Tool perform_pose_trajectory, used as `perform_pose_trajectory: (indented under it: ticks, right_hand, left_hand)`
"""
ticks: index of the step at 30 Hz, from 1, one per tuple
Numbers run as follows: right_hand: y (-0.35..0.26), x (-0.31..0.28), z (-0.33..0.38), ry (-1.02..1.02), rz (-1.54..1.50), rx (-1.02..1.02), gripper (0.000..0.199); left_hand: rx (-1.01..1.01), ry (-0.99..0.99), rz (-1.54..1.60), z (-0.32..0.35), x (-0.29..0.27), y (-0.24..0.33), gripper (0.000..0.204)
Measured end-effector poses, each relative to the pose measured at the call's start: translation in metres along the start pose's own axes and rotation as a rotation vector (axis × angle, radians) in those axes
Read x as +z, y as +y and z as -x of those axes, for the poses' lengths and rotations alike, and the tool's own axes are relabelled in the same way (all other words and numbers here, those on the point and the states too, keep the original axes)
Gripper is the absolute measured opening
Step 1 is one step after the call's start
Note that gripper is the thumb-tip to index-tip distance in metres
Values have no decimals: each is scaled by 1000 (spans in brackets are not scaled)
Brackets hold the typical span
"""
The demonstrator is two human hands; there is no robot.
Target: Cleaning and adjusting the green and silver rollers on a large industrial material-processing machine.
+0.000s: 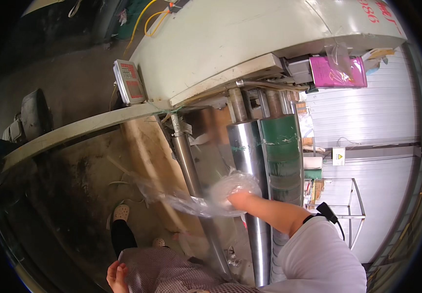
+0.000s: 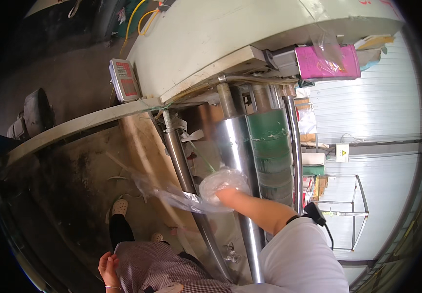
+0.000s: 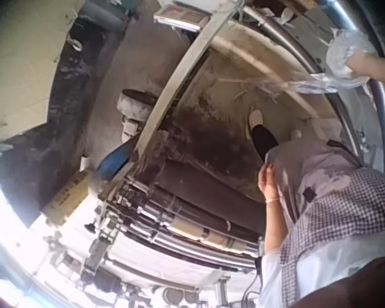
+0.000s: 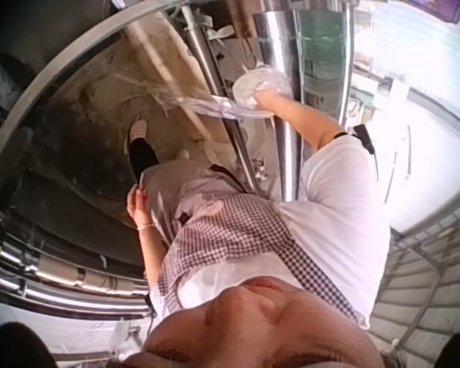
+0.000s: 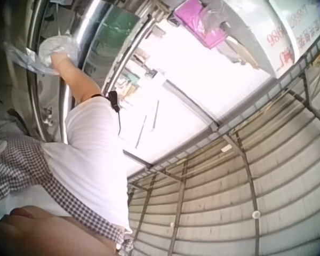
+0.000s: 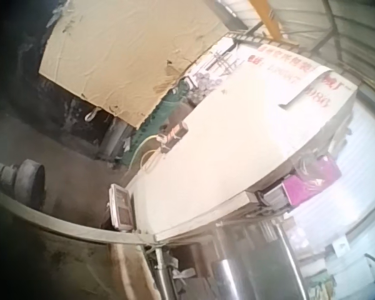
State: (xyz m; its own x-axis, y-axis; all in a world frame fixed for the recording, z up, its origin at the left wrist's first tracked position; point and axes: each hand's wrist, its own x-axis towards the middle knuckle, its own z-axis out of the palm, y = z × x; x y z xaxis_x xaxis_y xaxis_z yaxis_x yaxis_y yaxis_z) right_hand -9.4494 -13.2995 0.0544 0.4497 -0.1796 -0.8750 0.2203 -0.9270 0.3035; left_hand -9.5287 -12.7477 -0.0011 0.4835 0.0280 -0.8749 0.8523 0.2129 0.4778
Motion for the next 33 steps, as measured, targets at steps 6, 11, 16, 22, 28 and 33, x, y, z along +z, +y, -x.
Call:
perform_pose_trajectory:
  ticks: [6,11,16,22,28,33]
  right_hand:
    - [42,-146,-10,463,-90,322,32]
    - [-4,-179,40,713,-369,484,30]
    - [-35,-165,98,647,-478,568,31]
    - [0,-261,49,699,-559,543,31]
    - [-17,-197,98,670,-559,600,32]
    - [-24,-212,89,652,-622,586,33]
  left_hand:
    - [-9,-78,-8,-12,26,16,33]
    - [87,-83,0,-3,25,16,33]
    - [20,-155,57,12,30,37,36]
    - [9,-203,67,11,43,59,33]
    - [15,-187,50,16,41,61,32]
    - [-26,-188,10,13,42,65,34]
